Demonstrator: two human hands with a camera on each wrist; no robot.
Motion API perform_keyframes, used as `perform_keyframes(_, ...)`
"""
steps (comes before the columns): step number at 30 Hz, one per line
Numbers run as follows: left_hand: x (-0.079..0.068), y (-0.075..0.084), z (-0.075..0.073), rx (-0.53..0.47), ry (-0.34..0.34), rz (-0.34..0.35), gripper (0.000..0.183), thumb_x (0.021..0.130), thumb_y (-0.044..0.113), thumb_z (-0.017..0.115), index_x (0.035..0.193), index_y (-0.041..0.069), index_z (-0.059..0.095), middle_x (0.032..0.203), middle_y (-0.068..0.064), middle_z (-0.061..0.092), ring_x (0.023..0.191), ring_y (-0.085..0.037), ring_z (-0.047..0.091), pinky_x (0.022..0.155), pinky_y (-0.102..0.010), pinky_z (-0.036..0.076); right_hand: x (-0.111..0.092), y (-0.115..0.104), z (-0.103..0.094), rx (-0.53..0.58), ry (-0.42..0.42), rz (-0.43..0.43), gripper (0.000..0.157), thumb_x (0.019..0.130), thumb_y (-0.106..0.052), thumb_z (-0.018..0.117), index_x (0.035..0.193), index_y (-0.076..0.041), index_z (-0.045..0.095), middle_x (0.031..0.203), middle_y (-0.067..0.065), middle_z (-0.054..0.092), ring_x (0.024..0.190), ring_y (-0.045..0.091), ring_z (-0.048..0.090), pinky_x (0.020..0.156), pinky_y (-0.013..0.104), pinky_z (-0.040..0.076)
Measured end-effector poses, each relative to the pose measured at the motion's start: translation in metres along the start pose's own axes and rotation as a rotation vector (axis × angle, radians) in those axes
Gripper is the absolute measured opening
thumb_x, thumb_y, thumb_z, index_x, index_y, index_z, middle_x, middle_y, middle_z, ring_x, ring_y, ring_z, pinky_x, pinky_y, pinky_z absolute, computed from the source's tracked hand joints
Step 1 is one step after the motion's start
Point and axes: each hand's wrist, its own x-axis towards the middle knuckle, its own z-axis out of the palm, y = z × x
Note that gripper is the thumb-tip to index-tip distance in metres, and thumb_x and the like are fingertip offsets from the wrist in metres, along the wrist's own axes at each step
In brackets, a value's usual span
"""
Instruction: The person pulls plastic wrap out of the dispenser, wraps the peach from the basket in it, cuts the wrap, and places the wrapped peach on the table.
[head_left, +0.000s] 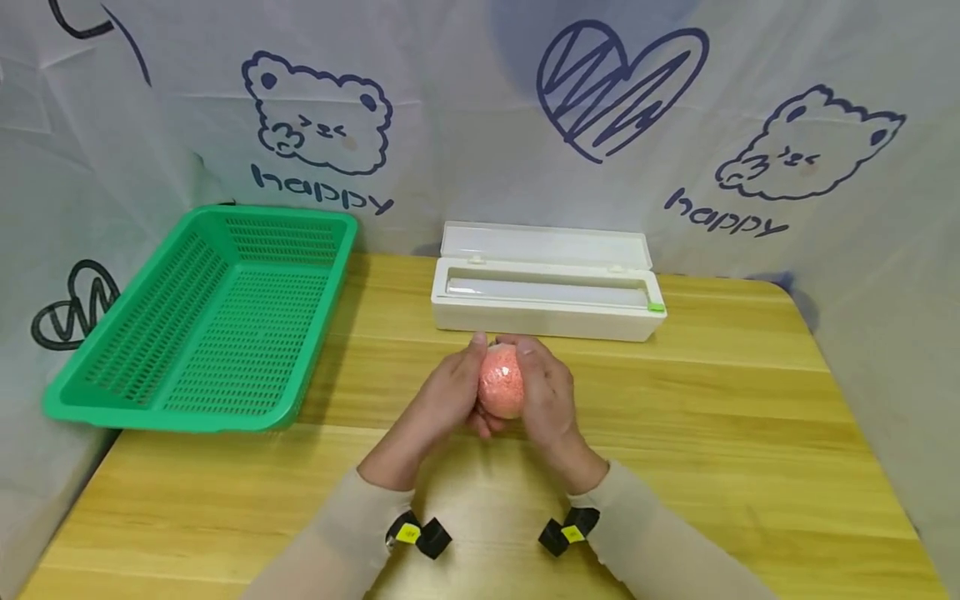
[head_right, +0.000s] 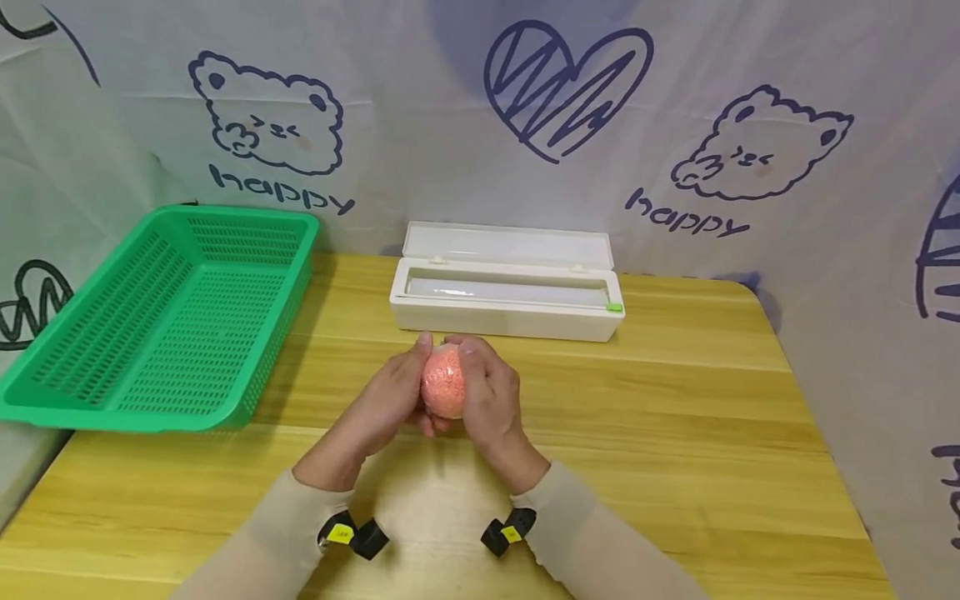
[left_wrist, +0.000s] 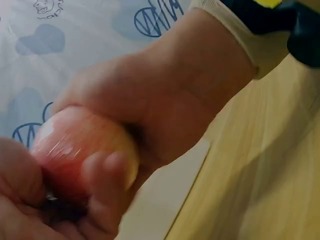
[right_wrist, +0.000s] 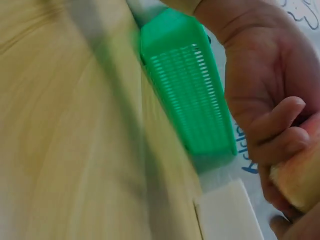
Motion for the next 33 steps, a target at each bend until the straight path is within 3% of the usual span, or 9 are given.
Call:
perform_keyframes(2,0.002,-0.002,-0.002,0.032,0.047,0.02,0.066,0.115,0.049,0.025,0.112,-0.002,0.066,0.061,-0.012,0.063,0.044,-0.016,0.059,0.042,-0.031,0.051,0.002,0.001,0.003,0.072,-0.027,0.058,0.044,0.11,-0.024,0.038,0.123,-0.003,0.074,0.12,0.014,0.076,0.109,0.019,0.067,0.092,0.028,0.056)
perform_keyframes(5,0.003,-0.004,-0.001,0.051,0.109,0.049,0.057,0.115,0.044,0.027,0.112,0.001,0.064,0.06,-0.009,0.06,0.041,-0.016,0.055,0.039,-0.029,0.046,0.007,-0.003,0.006,0.331,-0.059,0.22,0.047,0.109,-0.024,0.037,0.13,0.001,0.07,0.131,0.016,0.071,0.12,0.022,0.065,0.102,0.031,0.054)
perform_keyframes(8,0.003,-0.006,0.001,0.091,0.121,0.077,0.052,0.115,0.042,0.027,0.115,0.004,0.063,0.063,-0.01,0.059,0.042,-0.017,0.054,0.039,-0.029,0.045,0.011,-0.009,0.007,0.563,-0.019,0.398,0.048,0.108,-0.028,0.042,0.131,0.004,0.069,0.134,0.019,0.069,0.123,0.024,0.065,0.104,0.034,0.054)
perform_keyframes(12,0.002,-0.006,0.003,0.173,0.135,0.076,0.052,0.114,0.043,0.027,0.118,0.008,0.064,0.066,-0.01,0.061,0.045,-0.018,0.056,0.041,-0.029,0.047,0.012,-0.012,0.009,0.572,0.078,0.492,0.037,0.104,-0.024,0.056,0.121,0.002,0.076,0.121,0.011,0.076,0.115,0.022,0.068,0.097,0.033,0.057)
perform_keyframes(18,0.002,-0.006,0.002,0.22,0.13,0.061,0.053,0.114,0.043,0.03,0.119,0.008,0.068,0.07,-0.015,0.067,0.045,-0.019,0.063,0.047,-0.045,0.058,0.009,-0.008,0.01,0.552,0.121,0.454,0.034,0.103,-0.015,0.056,0.125,0.007,0.07,0.106,0.007,0.079,0.108,0.021,0.072,0.096,0.032,0.058)
perform_keyframes(22,0.0,-0.007,0.003,0.123,0.089,0.068,0.048,0.115,0.044,0.032,0.132,0.012,0.063,0.093,-0.021,0.07,0.051,-0.022,0.069,0.054,-0.049,0.062,0.012,-0.007,0.003,0.558,0.094,0.448,0.036,0.107,-0.016,0.049,0.133,0.005,0.063,0.114,0.008,0.078,0.114,0.02,0.071,0.102,0.031,0.056)
perform_keyframes(25,-0.002,-0.006,0.007,0.081,0.044,0.105,0.048,0.115,0.047,0.032,0.141,0.014,0.056,0.112,-0.024,0.067,0.058,-0.023,0.07,0.061,-0.049,0.064,0.015,-0.008,-0.002,0.574,0.125,0.453,0.035,0.108,-0.019,0.05,0.128,0.004,0.068,0.116,0.007,0.077,0.116,0.02,0.07,0.103,0.032,0.056)
perform_keyframes(29,-0.004,-0.003,0.009,0.159,0.047,0.16,0.054,0.113,0.054,0.032,0.143,0.017,0.056,0.096,-0.019,0.071,0.057,-0.022,0.068,0.065,-0.053,0.063,0.014,-0.011,-0.003,0.554,0.111,0.392,0.042,0.108,-0.03,0.049,0.123,0.002,0.072,0.116,0.007,0.074,0.113,0.021,0.068,0.097,0.032,0.057)
perform_keyframes(33,-0.005,0.0,0.008,0.166,0.083,0.148,0.062,0.111,0.06,0.033,0.126,0.009,0.064,0.07,-0.014,0.068,0.053,-0.021,0.066,0.062,-0.055,0.062,0.008,-0.009,0.002,0.356,0.095,0.253,0.044,0.108,-0.034,0.047,0.117,-0.002,0.076,0.109,0.005,0.075,0.098,0.018,0.069,0.08,0.028,0.06)
